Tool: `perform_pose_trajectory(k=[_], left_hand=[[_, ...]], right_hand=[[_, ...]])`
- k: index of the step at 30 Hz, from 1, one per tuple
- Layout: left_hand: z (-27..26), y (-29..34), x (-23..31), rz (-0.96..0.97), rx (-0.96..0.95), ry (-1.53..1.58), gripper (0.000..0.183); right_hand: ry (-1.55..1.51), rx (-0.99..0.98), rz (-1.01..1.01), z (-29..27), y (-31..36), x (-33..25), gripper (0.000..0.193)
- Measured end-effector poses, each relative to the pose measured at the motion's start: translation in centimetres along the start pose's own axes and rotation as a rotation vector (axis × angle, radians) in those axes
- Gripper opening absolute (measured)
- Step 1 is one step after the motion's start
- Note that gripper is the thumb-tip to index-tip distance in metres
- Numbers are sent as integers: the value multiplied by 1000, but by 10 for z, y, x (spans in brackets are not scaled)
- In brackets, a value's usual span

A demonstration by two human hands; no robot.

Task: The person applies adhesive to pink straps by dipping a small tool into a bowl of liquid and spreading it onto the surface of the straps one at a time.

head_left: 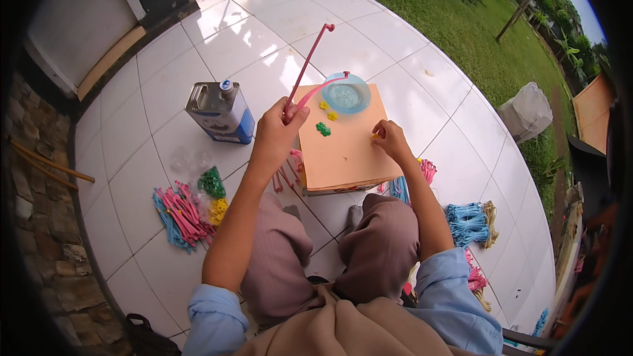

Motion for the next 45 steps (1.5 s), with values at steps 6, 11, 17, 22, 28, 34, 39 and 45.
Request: perform_pose_trajectory(k=[6, 11, 17, 22, 28, 34, 39, 45], left_hand=[[-1, 0, -2, -36, -12, -19, 32], [-10, 3, 1, -4, 8, 19, 30], [6, 24, 17, -239, -199, 328, 22], [-4, 28, 34, -184, -140, 359, 37], [-10, 26, 35, -102, -102, 371, 39], [-9, 29, 36, -47, -125, 254, 34], [-15, 31, 57, 170, -108, 302, 22], [-13, 32, 53, 253, -49, 252, 20]], right_hand=[[-172, 134, 64, -31, -23, -51, 24], [-591, 133, 172, -48, -22, -117, 22], [-587, 281, -351, -87, 7, -241, 19], [-348, 305, -586, -95, 24, -267, 21], [-897, 297, 80, -80, 17, -235, 21], [-960, 175, 158, -68, 16, -231, 16], [-922, 276, 119, -93, 7, -230, 14], [-877, 263, 102, -95, 3, -240, 15]])
Point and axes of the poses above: each hand's wrist, its own y-axis away from the middle knuckle, its own z-axis out of the palm, x = y × z, the point moved 8 cm from there along -y, towards the middle knuckle, and after that the axes turned 11 degrees about x, right-handed, at the moved point
